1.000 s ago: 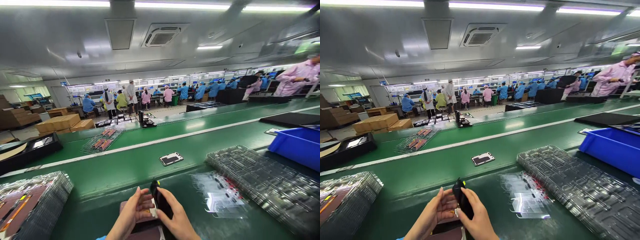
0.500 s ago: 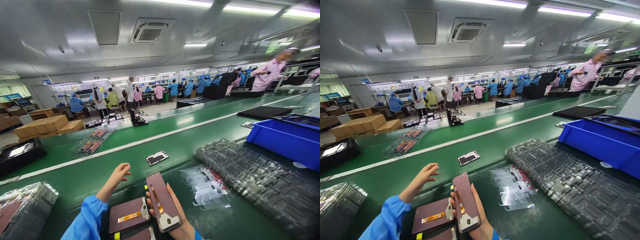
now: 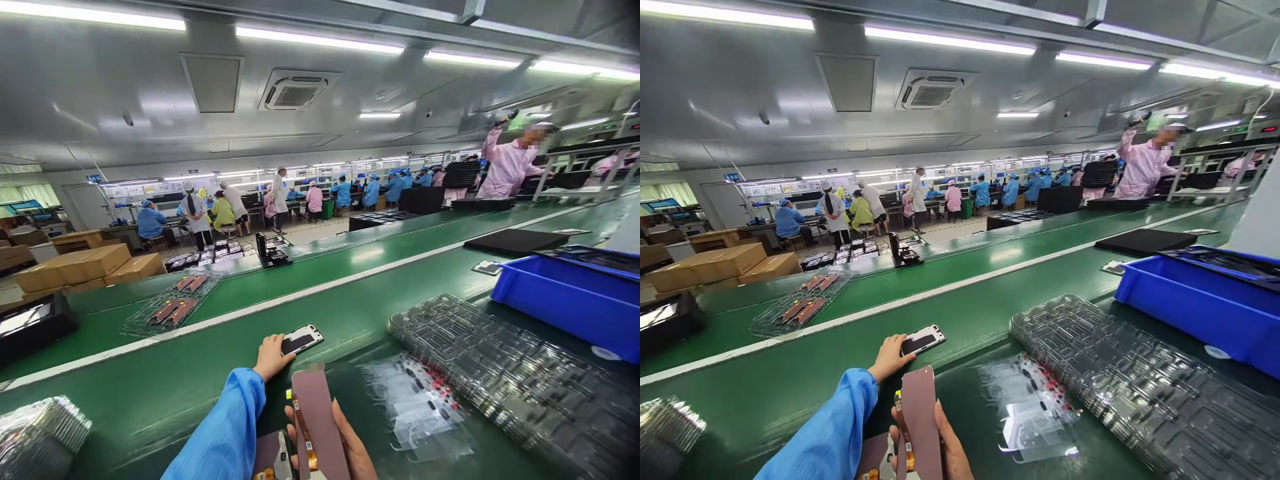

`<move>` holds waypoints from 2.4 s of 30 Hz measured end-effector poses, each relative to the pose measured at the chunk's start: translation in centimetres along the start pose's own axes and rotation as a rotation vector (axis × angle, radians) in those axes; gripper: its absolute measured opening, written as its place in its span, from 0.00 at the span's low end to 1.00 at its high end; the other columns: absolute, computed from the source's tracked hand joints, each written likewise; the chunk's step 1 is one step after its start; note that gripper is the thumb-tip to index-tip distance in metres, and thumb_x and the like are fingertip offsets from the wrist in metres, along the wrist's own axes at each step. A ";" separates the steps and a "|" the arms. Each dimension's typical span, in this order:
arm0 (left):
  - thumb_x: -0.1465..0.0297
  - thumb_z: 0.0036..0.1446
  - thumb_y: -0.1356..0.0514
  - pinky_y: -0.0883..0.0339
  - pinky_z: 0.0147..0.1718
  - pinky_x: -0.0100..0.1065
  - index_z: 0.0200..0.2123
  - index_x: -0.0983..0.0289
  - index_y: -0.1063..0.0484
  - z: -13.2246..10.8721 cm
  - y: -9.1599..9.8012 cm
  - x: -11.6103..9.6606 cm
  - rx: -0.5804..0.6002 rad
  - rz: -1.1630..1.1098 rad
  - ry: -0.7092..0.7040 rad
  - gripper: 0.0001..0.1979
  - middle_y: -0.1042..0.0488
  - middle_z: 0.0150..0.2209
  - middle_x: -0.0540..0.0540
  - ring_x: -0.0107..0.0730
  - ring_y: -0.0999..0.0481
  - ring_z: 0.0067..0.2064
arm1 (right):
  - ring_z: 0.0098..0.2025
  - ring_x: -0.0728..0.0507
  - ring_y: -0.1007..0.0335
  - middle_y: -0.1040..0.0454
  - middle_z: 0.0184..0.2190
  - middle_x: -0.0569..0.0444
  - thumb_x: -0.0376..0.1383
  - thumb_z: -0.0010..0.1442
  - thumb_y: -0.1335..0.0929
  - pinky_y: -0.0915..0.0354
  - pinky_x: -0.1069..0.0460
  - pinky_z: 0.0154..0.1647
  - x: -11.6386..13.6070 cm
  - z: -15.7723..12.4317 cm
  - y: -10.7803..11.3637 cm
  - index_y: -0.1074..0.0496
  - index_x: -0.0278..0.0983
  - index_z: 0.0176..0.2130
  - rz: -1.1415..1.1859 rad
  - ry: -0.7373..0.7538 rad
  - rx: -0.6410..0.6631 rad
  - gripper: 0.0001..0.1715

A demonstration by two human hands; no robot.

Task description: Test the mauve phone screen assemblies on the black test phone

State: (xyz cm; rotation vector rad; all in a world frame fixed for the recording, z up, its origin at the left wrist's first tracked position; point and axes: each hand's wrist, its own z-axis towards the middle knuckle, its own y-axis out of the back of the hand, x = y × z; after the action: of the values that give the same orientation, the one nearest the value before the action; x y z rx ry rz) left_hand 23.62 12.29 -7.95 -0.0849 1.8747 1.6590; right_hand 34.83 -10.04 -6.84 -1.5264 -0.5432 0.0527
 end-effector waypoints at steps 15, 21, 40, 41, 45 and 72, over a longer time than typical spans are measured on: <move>0.53 0.46 0.33 0.25 0.40 0.44 0.58 0.61 0.43 -12.3 11.0 3.5 -0.528 -0.898 0.160 0.40 0.32 0.45 0.58 0.42 0.25 0.45 | 0.37 0.40 0.23 0.22 0.44 0.45 0.58 0.54 0.25 0.28 0.46 0.41 0.0 -1.6 -0.6 0.25 0.34 0.51 -0.148 0.024 0.036 0.37; 0.55 0.39 0.26 0.26 0.42 0.38 0.54 0.61 0.34 -23.8 9.8 2.5 -0.429 -1.287 0.170 0.39 0.26 0.48 0.60 0.45 0.24 0.47 | 0.52 0.37 0.30 0.30 0.56 0.47 0.55 0.59 0.28 0.30 0.44 0.49 0.9 -3.1 -2.6 0.27 0.42 0.53 -0.439 0.266 0.024 0.29; 0.49 0.42 0.29 0.42 0.59 0.47 0.64 0.53 0.40 -31.8 3.9 0.0 -0.011 -1.418 -0.081 0.46 0.30 0.59 0.60 0.56 0.32 0.59 | 0.63 0.34 0.43 0.40 0.63 0.46 0.52 0.66 0.32 0.41 0.41 0.62 -0.8 -5.2 -4.5 0.37 0.49 0.63 -1.572 0.467 0.441 0.30; 0.49 0.42 0.29 0.42 0.58 0.46 0.64 0.53 0.40 -31.8 3.9 -0.1 0.002 -1.416 -0.092 0.46 0.30 0.59 0.60 0.55 0.32 0.59 | 0.63 0.34 0.43 0.41 0.63 0.46 0.51 0.66 0.32 0.40 0.42 0.61 -0.8 -5.2 -4.5 0.37 0.49 0.63 -1.573 0.462 0.444 0.30; 0.49 0.43 0.30 0.40 0.57 0.43 0.64 0.52 0.40 -31.8 4.0 -0.3 0.022 -1.417 -0.090 0.46 0.30 0.59 0.58 0.53 0.30 0.58 | 0.63 0.34 0.42 0.40 0.63 0.47 0.51 0.66 0.32 0.39 0.42 0.61 -0.6 -5.4 -4.5 0.35 0.49 0.63 -1.565 0.437 0.431 0.29; 0.50 0.44 0.30 0.42 0.59 0.48 0.63 0.54 0.39 -31.9 3.8 -1.4 0.002 -1.429 -0.053 0.45 0.32 0.60 0.60 0.56 0.33 0.60 | 0.62 0.35 0.42 0.40 0.61 0.47 0.45 0.65 0.30 0.39 0.43 0.61 -1.9 -5.5 -3.9 0.37 0.47 0.63 -1.684 0.529 0.318 0.30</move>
State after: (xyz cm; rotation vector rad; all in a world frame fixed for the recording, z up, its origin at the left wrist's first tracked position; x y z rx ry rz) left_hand 10.16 -16.56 -3.58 -1.0710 1.1481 0.6091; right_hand 33.95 -16.12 -3.40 -0.3664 -1.1371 -1.4258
